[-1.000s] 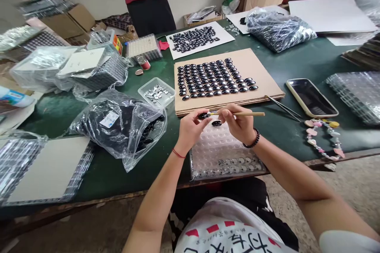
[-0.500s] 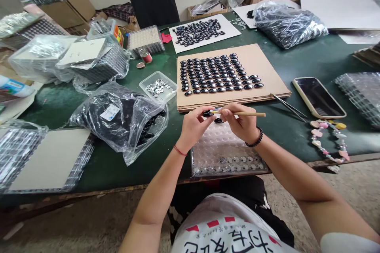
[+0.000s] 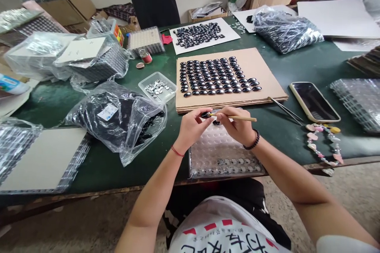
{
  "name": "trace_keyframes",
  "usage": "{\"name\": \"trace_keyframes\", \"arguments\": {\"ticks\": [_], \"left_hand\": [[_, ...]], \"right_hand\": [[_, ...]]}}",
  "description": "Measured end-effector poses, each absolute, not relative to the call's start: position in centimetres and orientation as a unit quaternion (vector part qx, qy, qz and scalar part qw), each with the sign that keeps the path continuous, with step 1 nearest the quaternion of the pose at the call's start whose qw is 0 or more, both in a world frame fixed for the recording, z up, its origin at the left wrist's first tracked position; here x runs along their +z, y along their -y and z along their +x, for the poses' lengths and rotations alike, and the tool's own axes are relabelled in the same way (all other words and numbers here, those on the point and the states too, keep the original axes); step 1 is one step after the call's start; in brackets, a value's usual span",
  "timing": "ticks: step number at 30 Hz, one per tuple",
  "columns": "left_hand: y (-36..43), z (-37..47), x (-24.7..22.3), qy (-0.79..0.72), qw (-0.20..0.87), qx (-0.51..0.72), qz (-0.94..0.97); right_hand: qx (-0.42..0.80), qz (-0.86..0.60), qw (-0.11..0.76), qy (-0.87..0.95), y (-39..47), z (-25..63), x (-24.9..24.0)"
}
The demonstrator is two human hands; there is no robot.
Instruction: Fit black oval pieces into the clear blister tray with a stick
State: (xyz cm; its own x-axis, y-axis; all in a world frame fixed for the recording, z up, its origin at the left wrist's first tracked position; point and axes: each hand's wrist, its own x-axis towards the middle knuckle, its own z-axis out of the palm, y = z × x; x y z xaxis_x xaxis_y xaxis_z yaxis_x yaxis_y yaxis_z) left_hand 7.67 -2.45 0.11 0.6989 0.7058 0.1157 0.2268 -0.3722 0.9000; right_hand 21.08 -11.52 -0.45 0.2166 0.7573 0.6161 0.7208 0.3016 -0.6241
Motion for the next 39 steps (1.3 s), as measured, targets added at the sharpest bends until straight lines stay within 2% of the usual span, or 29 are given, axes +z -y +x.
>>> {"name": "trace_keyframes", "arguments": {"ticks": [6,11,13,16,19,23,26,30,34,39], "left_hand": [[2.6,7.7,0.0,-0.29,0.52,0.25,0.763],[2.7,7.7,0.2,-0.288,0.543,0.262,0.744],[2.7,7.8,0.3,-0.29,0.56,0.261,0.731],[2.5,7.9,0.2,-0.297,0.61,0.27,0.683],[2.1,7.9,0.0,-0.31,0.632,0.292,0.648],[1.6,7.7,-0.3,-0.311,0.653,0.315,0.615],[1.6,7.7,-0.2,-0.322,0.64,0.336,0.611],[2.3,7.9,0.1,-0.33,0.593,0.335,0.653],[2.9,8.4,0.2,-0.291,0.662,0.284,0.63],[3.1,8.5,0.0,-0.276,0.736,0.264,0.559]], "right_hand": [[0.016,-0.592,0.478,0.648,11.7,20.8,-0.2],[0.038,-0.571,0.498,0.651,11.5,20.6,-0.3],[0.093,-0.557,0.545,0.619,11.3,20.5,-0.5],[0.265,-0.515,0.649,0.493,10.7,20.9,-0.5],[0.404,-0.453,0.713,0.351,10.2,21.8,0.0],[0.422,-0.398,0.762,0.289,10.1,22.6,0.5],[0.413,-0.413,0.747,0.317,10.1,22.2,0.1],[0.336,-0.522,0.672,0.405,9.9,21.3,-0.4],[0.316,-0.583,0.58,0.473,9.8,21.1,-0.2],[0.357,-0.548,0.555,0.514,10.0,21.6,0.1]]}}
